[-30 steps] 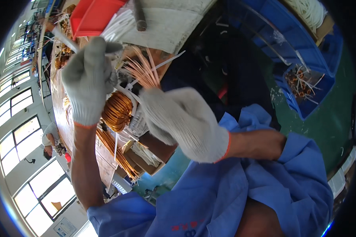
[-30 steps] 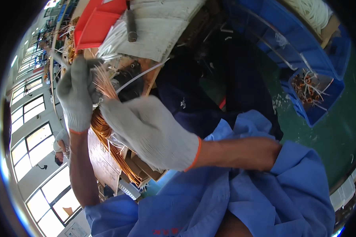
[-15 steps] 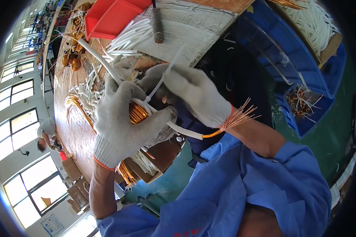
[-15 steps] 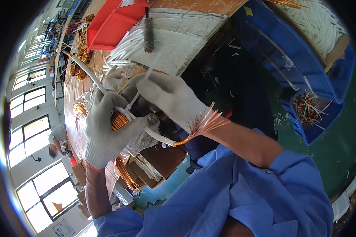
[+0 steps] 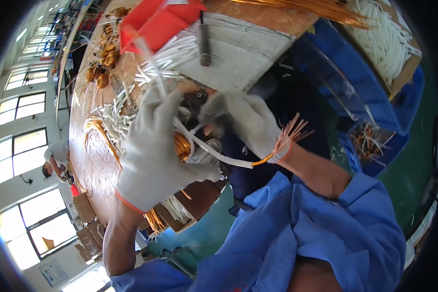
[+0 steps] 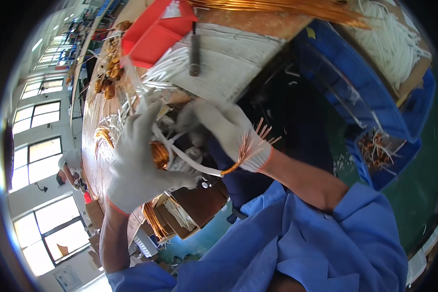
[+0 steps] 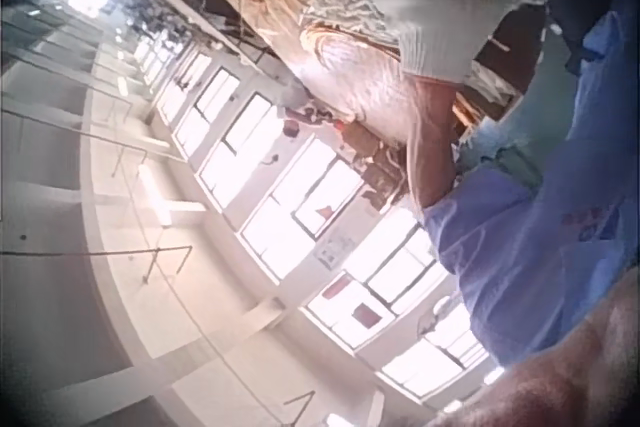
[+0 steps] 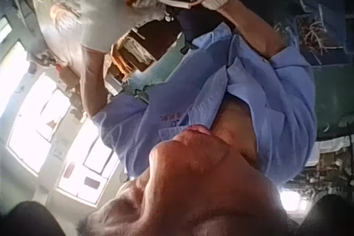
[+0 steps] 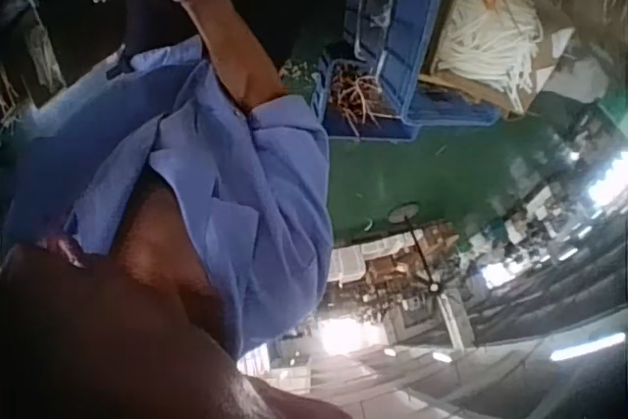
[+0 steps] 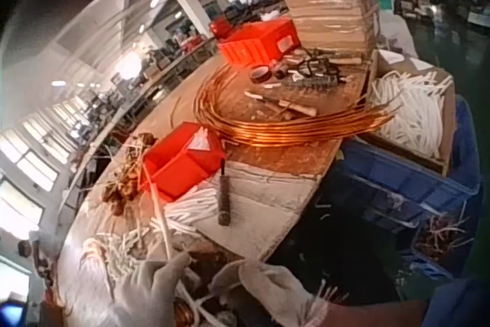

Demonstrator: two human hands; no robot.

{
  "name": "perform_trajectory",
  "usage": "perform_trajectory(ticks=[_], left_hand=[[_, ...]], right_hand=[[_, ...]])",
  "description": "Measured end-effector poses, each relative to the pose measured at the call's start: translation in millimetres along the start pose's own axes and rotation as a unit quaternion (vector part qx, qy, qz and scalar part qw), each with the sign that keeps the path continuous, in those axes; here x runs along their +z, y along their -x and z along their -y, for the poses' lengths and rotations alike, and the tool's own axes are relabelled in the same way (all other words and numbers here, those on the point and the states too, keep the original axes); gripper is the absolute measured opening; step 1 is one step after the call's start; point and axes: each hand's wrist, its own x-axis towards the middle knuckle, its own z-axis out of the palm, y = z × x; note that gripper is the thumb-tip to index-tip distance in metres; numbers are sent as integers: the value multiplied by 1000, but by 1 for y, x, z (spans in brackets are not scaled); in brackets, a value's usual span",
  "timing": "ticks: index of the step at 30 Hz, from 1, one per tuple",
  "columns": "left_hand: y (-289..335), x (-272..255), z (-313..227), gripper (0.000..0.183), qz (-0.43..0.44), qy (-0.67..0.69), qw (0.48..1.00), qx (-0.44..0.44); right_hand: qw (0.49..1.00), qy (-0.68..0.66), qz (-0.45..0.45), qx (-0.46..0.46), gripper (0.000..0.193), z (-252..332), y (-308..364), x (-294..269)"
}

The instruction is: The person is winding or assembling copper coils for an electric motor stator at a workbench.

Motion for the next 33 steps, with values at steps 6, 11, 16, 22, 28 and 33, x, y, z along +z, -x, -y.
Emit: perform_trajectory(ticks=[6, 11, 16, 22, 28, 33], left_hand=[[-34, 17, -32, 113, -22, -121, 992, 17], [-25, 20, -27, 91, -83, -5, 996, 24], [32, -19, -4, 71, -122, 222, 964, -75], [66, -112, -13, 57, -299, 507, 778, -218], [6, -134, 27, 86, -405, 664, 612, -140], [-110, 4, 290, 46, -246, 9, 957, -152]], right_hand=[[796, 595, 80, 77, 47, -33, 43, -68], [806, 547, 94, -206, 33, 57, 67, 27], [824, 482, 253, -159, 88, 33, 95, 67], [875, 404, 229, -135, 97, 25, 41, 138], [955, 168, 229, 82, 15, 14, 32, 158], [967, 189, -22, -168, 17, 58, 54, 49]])
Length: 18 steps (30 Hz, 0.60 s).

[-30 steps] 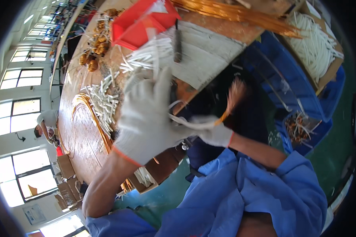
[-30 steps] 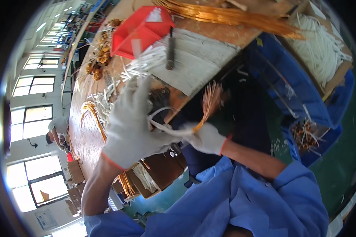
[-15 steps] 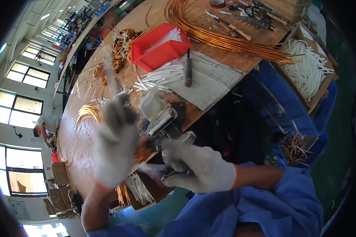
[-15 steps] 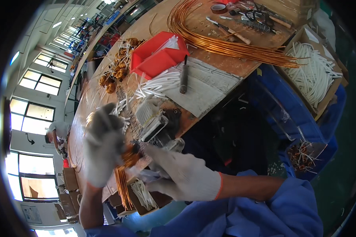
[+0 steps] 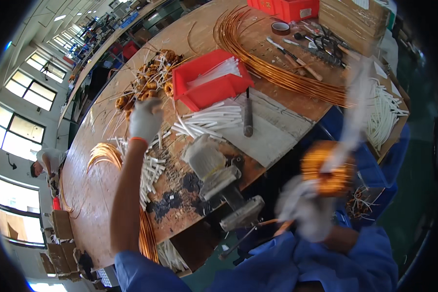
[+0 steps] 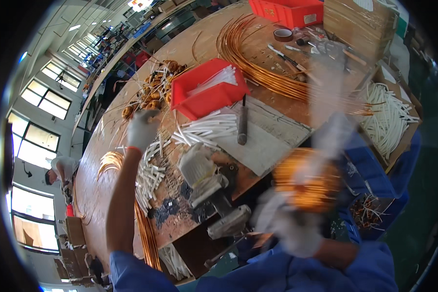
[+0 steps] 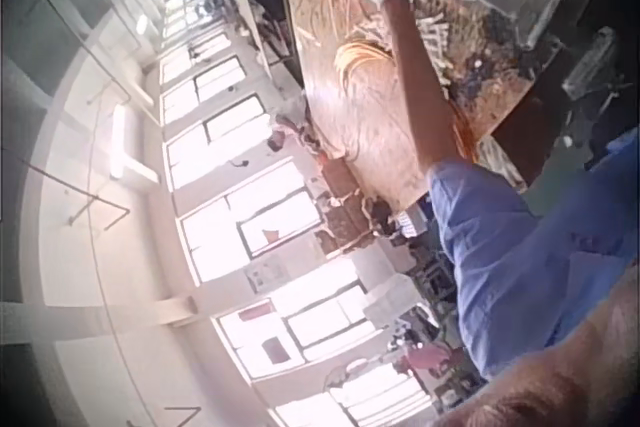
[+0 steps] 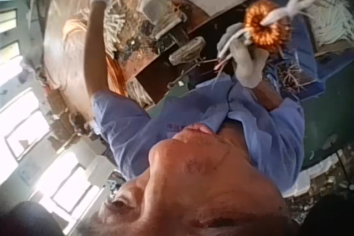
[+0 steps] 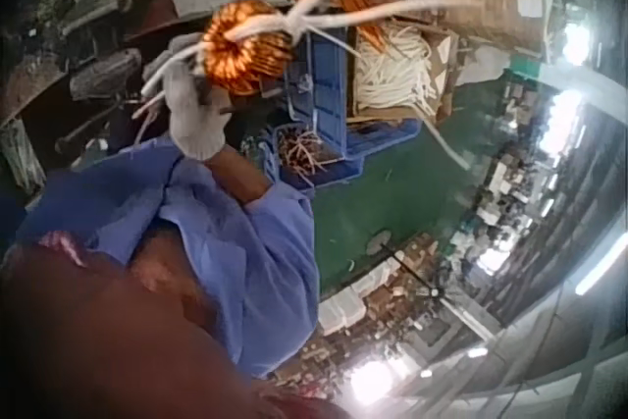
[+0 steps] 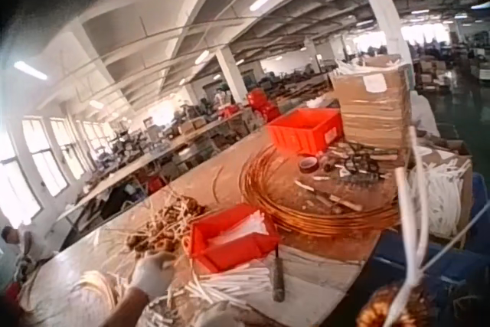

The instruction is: The person is winding or assembling copper coils for an electric motor stator at a workbench.

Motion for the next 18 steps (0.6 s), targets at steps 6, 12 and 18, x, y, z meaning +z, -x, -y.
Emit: perform_trajectory(ticks=[6, 12, 18], left_hand=[[-85, 202, 130, 57, 30, -129, 990, -54], [-135, 274, 205, 63, -22, -72, 997, -32], [-150, 199, 65, 72, 141, -87, 984, -60]], right_hand=[[861, 166, -478, 53, 21, 33, 102, -141], [604, 243, -714, 256, 25, -30, 227, -254], [544, 181, -746, 337, 42, -38, 355, -314]])
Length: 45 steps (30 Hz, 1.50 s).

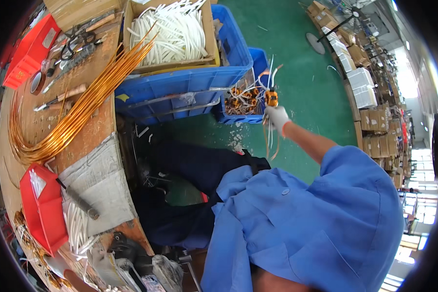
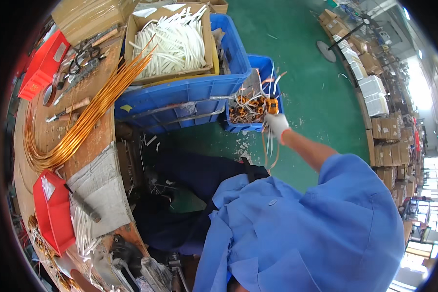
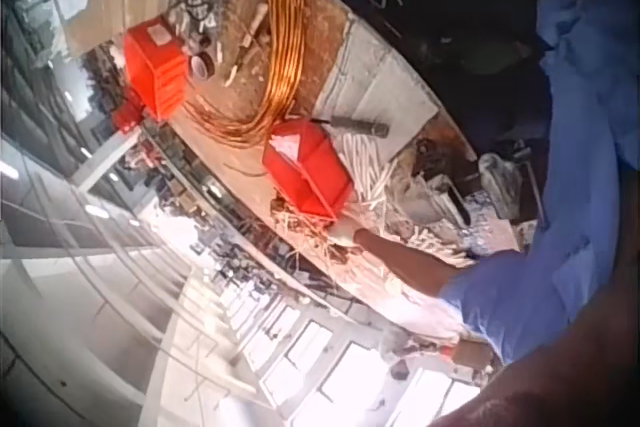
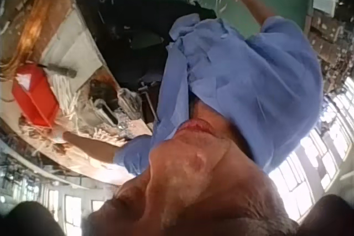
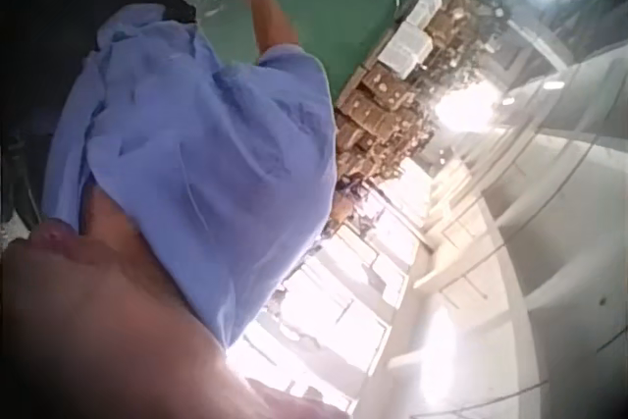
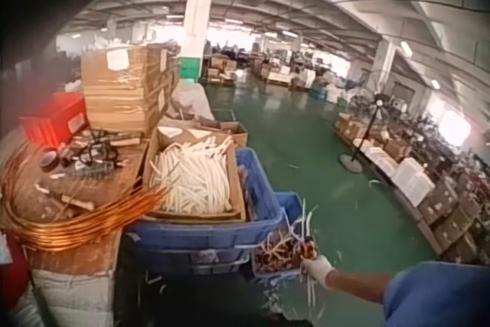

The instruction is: The person is winding or assembling copper coils for an electric motor stator at a workbench.

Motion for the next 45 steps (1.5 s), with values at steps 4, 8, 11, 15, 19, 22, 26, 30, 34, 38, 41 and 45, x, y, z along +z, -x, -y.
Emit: perform_trajectory(ticks=[4, 8, 11, 15, 19, 22, 26, 30, 34, 38, 41, 45], left_hand=[[81, -114, 148, 59, -123, 169, 978, 15], [185, -224, 14, 34, -13, 203, 977, 66], [282, -260, -64, 38, -1, 302, 953, 18], [396, -264, -115, 35, 93, 389, 916, 9], [440, -223, -151, 41, 118, 375, 919, 30], [446, -206, -171, 49, 91, 343, 934, 34], [450, -190, -188, 63, 64, 255, 964, 27], [448, -185, -177, 67, 53, 303, 951, 25], [449, -189, -178, 63, 61, 278, 958, 29], [441, -195, -185, 59, 96, 234, 967, 20], [445, -197, -183, 64, 97, 204, 974, 14], [438, -200, -187, 71, 99, 183, 978, 26]], right_hand=[[836, 503, 74, -204, 68, 103, -61, 55], [806, 356, 207, -426, 38, 62, -101, 83], [698, 431, 299, -488, 34, 49, -76, 158], [669, 254, 427, -553, 24, 64, 118, 220], [591, 147, 547, -575, 28, 68, 247, 215], [559, 120, 617, -541, 41, 63, 321, 190], [456, 108, 634, -615, 54, 2, 360, 168], [371, 93, 619, -686, 60, 14, 386, 133], [589, 4, 534, -607, 35, 37, 376, 146], [425, 132, 656, -610, 63, -23, 375, 148], [379, 21, 469, -797, 61, 18, 396, 136], [535, 94, 468, -697, 54, 23, 347, 179]])
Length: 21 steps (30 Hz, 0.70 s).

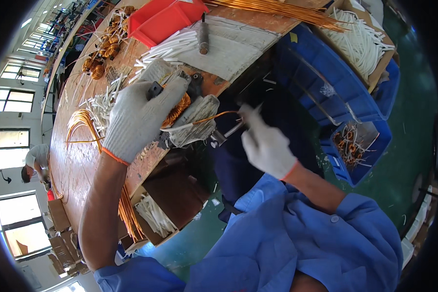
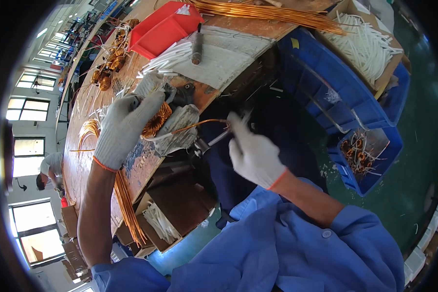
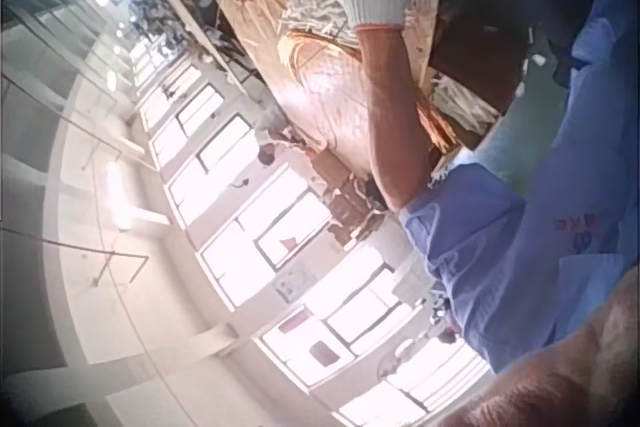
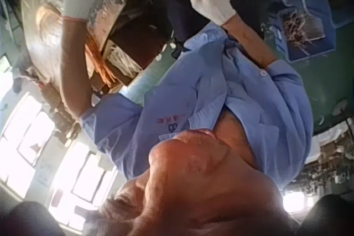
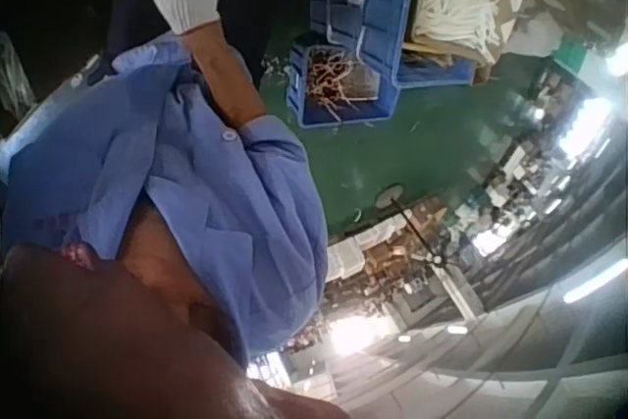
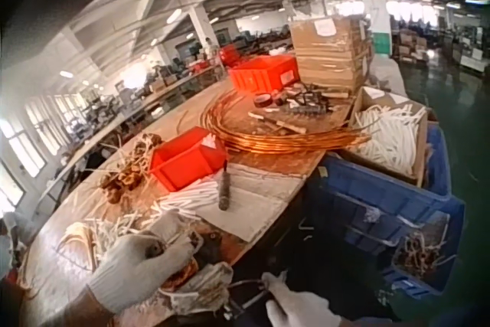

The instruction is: The person is winding or assembling copper coils for an electric motor stator at a workbench.

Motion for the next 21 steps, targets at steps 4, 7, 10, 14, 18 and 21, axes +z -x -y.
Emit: perform_trajectory(ticks=[4, 7, 10, 14, 18, 21], left_hand=[[0, 2, -1, 73, 4, 28, 1000, 6], [6, -3, 3, 76, 13, 25, 1000, -6], [6, -13, 13, 82, 72, 21, 997, -3], [43, 22, 20, 86, -135, -2, 989, 59], [50, 34, 29, 78, -162, 4, 987, -20], [49, 14, 41, 77, -83, -13, 995, 45]], right_hand=[[960, -20, 261, -100, 79, 54, 28, 35], [976, -5, 134, -170, 77, 88, -10, -3], [964, 61, -120, -230, 58, 28, -41, -28], [997, 55, -2, 52, 37, -25, -3, 24], [995, -87, -12, 51, 41, -35, 22, 69], [946, -250, 61, 197, 41, -34, 17, 71]])
